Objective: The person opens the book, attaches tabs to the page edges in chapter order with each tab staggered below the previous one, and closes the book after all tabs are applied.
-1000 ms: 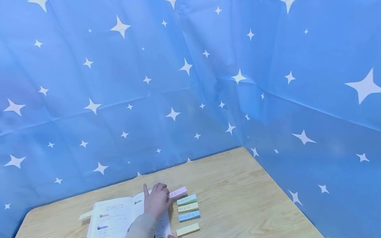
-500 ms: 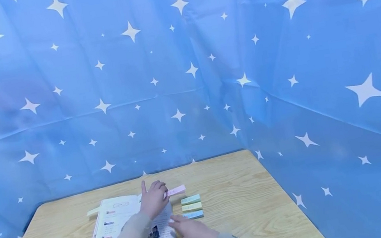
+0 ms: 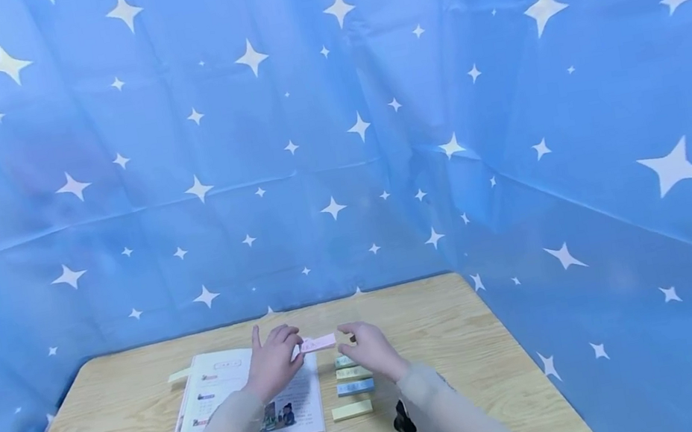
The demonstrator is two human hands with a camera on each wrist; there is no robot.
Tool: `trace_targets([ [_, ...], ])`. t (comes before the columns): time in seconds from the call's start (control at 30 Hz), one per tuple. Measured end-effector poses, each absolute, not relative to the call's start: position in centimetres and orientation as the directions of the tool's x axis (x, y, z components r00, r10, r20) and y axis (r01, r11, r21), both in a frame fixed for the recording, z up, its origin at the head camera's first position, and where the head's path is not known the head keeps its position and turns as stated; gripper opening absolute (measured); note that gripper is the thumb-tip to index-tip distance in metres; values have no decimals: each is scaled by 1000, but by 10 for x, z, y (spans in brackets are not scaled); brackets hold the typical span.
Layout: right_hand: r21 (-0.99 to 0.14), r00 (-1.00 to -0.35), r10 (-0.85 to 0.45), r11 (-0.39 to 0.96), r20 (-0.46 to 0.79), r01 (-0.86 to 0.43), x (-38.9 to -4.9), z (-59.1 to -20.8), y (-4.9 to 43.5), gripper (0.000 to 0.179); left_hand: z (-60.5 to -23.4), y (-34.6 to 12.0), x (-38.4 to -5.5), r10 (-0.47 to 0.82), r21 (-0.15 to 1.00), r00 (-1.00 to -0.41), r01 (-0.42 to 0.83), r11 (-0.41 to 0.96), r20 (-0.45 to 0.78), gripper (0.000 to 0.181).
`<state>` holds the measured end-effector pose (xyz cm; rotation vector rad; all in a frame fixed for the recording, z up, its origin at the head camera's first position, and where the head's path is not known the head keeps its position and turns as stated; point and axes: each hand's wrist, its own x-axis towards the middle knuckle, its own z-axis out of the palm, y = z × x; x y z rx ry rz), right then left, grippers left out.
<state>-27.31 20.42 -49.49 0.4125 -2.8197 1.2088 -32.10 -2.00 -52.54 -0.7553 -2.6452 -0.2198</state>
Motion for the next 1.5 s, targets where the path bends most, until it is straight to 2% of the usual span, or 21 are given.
trace_targets([
  [0.53,-752,-984,-151,638,89,-166,-287,-498,185,32,-514,-31,-311,485,47,-779,546,837,397,19],
  [1.0,-752,-977,-85,626,197,-206,-293,-489,176,11,-510,-28,-310,501,0,-762,549,836,411,20],
  [1.27,-756,-979,-96,623,179,-200,-295,-488,173,36,-512,-28,-309,493,9,-768,544,839,409,21],
  [1.5,-752,-972,-107,618,208,-228,-292,-489,173,42,-518,-29,-311,494,24,-771,548,836,402,20],
])
